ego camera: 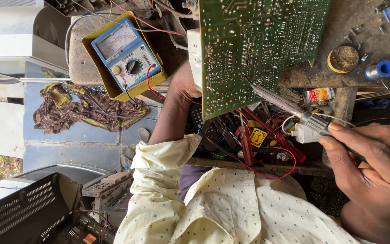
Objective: The person holds a green circuit board and uses a soldering iron to apply solder to several points on the board. They also use a multimeter to test connections and flip the board to access different sides.
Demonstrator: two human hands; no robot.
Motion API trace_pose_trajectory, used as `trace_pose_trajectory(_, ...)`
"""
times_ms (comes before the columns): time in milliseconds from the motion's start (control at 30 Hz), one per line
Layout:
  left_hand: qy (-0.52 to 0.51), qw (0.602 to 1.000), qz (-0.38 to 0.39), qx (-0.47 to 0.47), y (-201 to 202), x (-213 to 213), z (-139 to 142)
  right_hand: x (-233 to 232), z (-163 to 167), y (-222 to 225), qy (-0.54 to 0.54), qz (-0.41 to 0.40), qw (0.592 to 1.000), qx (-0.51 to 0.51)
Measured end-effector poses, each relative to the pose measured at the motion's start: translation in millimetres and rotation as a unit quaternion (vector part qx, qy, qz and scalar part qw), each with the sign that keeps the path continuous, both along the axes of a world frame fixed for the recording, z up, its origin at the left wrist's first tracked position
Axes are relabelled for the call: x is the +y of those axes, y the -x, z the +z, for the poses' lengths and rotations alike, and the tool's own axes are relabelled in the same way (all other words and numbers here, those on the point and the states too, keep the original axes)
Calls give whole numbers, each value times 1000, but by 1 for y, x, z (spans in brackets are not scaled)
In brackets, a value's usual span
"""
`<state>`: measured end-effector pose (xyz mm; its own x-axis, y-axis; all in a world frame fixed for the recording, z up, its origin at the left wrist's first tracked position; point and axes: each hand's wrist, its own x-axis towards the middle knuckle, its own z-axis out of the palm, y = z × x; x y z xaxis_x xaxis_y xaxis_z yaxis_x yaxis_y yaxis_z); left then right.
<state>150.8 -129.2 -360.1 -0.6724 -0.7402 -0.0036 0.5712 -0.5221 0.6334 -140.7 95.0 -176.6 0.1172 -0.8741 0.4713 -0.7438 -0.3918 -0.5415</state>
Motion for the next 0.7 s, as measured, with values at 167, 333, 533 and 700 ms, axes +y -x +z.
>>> trace_pose_trajectory(167,18,1000,-7,-10,-3,-1,0,0,-11,6,3,8,1000,-15)
trace_pose_trajectory(333,87,994,29,-56,-6,-1,-1,4,-24,15,13,10,999,-42)
trace_pose_trajectory(533,93,991,51,-84,-8,-2,0,6,-37,22,16,-20,996,-82)
trace_pose_trajectory(700,125,985,63,-99,-8,0,0,-4,-42,26,61,57,995,-58)
